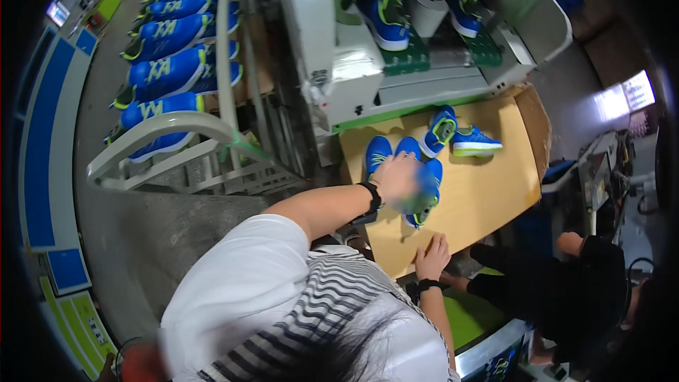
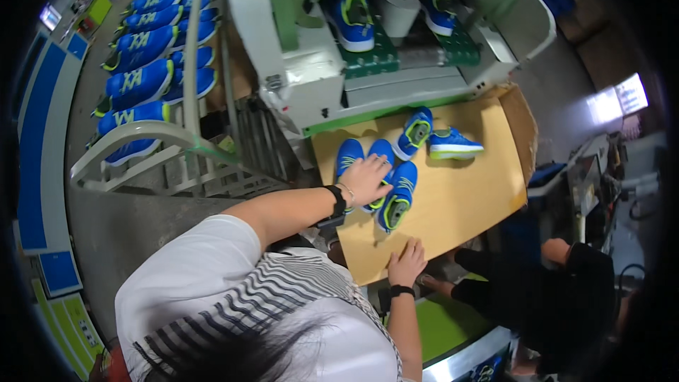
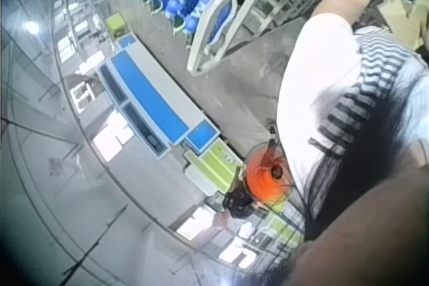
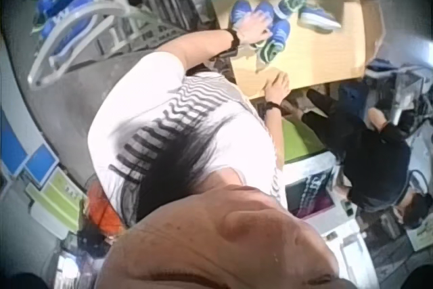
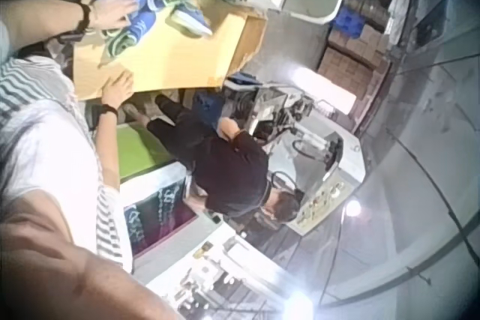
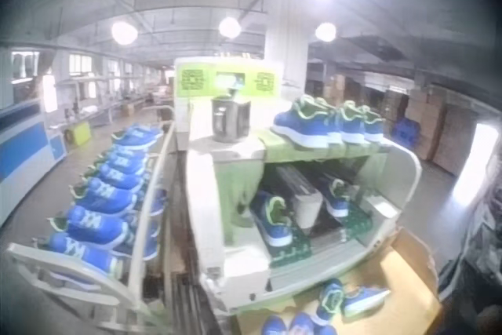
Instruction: Moving assembled blue shoes from a table onto a conveyor belt for further processing.
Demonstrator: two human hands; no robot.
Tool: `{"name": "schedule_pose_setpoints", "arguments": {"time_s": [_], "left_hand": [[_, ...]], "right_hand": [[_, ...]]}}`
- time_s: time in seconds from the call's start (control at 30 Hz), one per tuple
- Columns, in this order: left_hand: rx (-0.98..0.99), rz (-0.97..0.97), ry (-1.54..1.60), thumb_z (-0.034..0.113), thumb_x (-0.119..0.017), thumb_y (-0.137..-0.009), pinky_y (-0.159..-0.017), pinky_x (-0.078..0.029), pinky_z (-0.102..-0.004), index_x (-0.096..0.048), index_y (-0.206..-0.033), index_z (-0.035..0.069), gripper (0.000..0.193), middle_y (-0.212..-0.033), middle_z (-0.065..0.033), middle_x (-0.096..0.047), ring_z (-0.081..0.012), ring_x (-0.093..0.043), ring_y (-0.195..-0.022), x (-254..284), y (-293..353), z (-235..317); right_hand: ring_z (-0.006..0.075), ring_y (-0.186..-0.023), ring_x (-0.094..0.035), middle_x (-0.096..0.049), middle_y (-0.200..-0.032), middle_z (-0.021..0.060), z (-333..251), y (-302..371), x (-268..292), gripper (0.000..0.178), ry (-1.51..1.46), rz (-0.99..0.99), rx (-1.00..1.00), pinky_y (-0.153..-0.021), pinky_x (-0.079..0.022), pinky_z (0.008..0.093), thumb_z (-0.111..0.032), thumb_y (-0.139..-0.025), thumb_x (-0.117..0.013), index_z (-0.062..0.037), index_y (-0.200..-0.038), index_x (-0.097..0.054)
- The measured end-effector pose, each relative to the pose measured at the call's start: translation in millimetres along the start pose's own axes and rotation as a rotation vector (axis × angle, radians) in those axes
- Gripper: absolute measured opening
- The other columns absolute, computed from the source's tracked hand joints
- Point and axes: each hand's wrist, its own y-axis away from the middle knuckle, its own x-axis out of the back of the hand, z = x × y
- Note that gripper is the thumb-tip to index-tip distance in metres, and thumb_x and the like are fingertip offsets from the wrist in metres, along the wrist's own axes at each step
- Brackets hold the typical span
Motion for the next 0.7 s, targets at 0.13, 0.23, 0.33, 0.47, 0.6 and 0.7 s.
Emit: {"name": "schedule_pose_setpoints", "arguments": {"time_s": [0.13, 0.23, 0.33, 0.47, 0.6, 0.7], "left_hand": [[0.005, -0.01, -0.046, 0.045, -0.059, -0.095, -0.103, -0.044, -0.0472, -0.058, -0.134, 0.003, 0.058, -0.145, -0.0213, -0.054, -0.0383, -0.051, -0.133, 6, -1, 2], [-0.004, 0.0, -0.08, 0.044, -0.06, -0.094, -0.103, -0.044, -0.0458, -0.059, -0.133, 0.004, 0.056, -0.145, -0.0207, -0.054, -0.0372, -0.052, -0.132, 3, -5, 3], [-0.003, 0.006, -0.079, 0.044, -0.061, -0.094, -0.101, -0.044, -0.0442, -0.061, -0.132, 0.004, 0.056, -0.145, -0.0204, -0.054, -0.0358, -0.052, -0.132, 6, -5, 2], [-0.052, 0.103, -0.099, 0.041, -0.068, -0.09, -0.095, -0.048, -0.0421, -0.063, -0.128, 0.004, 0.053, -0.14, -0.0185, -0.058, -0.0341, -0.056, -0.129, 6, -5, 3], [-0.017, 0.088, -0.074, 0.041, -0.07, -0.088, -0.094, -0.049, -0.0435, -0.063, -0.125, 0.004, 0.053, -0.138, -0.018, -0.059, -0.034, -0.057, -0.127, 9, -3, 5], [-0.016, 0.073, -0.059, 0.04, -0.069, -0.088, -0.095, -0.049, -0.0451, -0.062, -0.126, 0.004, 0.053, -0.138, -0.0179, -0.059, -0.0347, -0.057, -0.126, 5, -7, 4]], "right_hand": [[0.041, -0.138, -0.043, -0.051, -0.145, 0.0233, 3, -59, 29, 0.048, -0.275, 0.094, 0.008, -0.114, -0.036, 0.0481, -0.019, -0.094, -0.064, -0.0004, -0.137, -0.055], [0.0422, -0.139, -0.042, -0.052, -0.146, 0.0223, -4, -123, 53, 0.041, -0.378, 0.361, 0.2, -0.115, -0.035, 0.048, -0.01, -0.096, -0.059, 0.0007, -0.136, -0.056], [0.0438, -0.143, -0.038, -0.045, -0.154, 0.0194, -23, -197, 80, 0.045, -0.283, 0.397, 0.365, -0.117, -0.033, 0.0501, -0.009, -0.097, -0.057, -0.0027, -0.141, -0.053], [0.0439, -0.148, -0.031, -0.035, -0.163, 0.0124, -24, -266, 88, 0.056, -0.13, 0.394, 0.397, -0.118, -0.027, 0.0605, -0.019, -0.1, -0.057, -0.0115, -0.153, -0.042], [0.0403, -0.151, -0.027, -0.028, -0.167, 0.0081, 1, -259, 49, 0.061, -0.075, 0.331, 0.226, -0.119, -0.022, 0.0645, -0.032, -0.102, -0.056, -0.0175, -0.158, -0.036], [0.0396, -0.147, -0.032, -0.029, -0.163, 0.02, 16, -235, 26, 0.075, -0.399, 0.406, 0.161, -0.12, -0.023, 0.056, -0.033, -0.098, -0.065, -0.004, -0.157, -0.029]]}}
